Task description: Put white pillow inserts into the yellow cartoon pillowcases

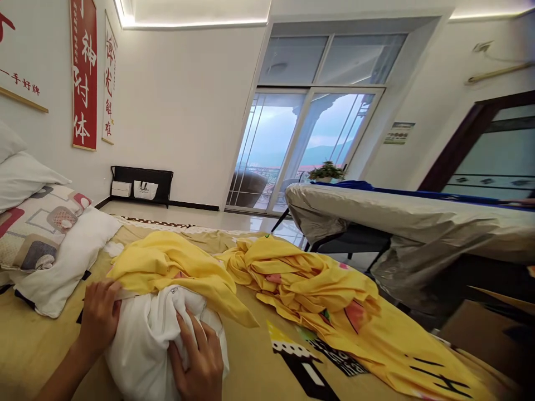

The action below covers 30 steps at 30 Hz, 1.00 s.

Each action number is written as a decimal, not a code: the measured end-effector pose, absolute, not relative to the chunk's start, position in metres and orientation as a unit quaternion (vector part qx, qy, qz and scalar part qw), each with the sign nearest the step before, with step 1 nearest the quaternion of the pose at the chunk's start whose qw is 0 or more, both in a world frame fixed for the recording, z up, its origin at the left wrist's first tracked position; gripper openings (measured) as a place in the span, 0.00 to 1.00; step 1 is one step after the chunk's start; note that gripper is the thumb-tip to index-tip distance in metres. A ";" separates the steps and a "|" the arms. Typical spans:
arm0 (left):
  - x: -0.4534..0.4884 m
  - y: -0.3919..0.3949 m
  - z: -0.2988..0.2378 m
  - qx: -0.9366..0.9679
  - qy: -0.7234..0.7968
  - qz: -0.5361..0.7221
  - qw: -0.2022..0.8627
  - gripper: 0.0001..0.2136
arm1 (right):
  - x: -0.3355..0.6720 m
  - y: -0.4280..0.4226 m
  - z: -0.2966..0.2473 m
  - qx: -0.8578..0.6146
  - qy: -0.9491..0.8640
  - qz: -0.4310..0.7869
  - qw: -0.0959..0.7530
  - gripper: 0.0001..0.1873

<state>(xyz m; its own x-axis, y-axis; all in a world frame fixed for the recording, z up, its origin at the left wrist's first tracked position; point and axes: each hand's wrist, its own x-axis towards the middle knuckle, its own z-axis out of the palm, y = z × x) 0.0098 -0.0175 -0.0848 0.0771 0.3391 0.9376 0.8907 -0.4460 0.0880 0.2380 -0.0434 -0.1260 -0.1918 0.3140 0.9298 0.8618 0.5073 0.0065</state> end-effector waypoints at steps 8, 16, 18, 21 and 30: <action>0.068 -0.035 -0.048 -0.840 -0.254 -0.451 0.165 0.10 | 0.237 -0.057 -0.140 -0.409 -0.725 -0.268 0.485 0.27; 0.107 -0.013 -0.033 -0.944 -0.221 -0.216 0.111 0.06 | 0.241 -0.054 -0.160 -0.439 -0.700 -0.239 0.510 0.34; 0.107 -0.009 -0.033 -0.928 -0.275 -0.232 0.094 0.09 | 0.240 -0.055 -0.159 -0.441 -0.704 -0.227 0.509 0.33; 0.109 -0.004 -0.033 -0.905 -0.333 -0.243 0.103 0.14 | 0.236 -0.055 -0.157 -0.448 -0.705 -0.211 0.507 0.29; 0.117 0.007 -0.021 -0.867 -0.437 -0.196 0.136 0.11 | 0.238 -0.058 -0.142 -0.445 -0.726 -0.175 0.494 0.22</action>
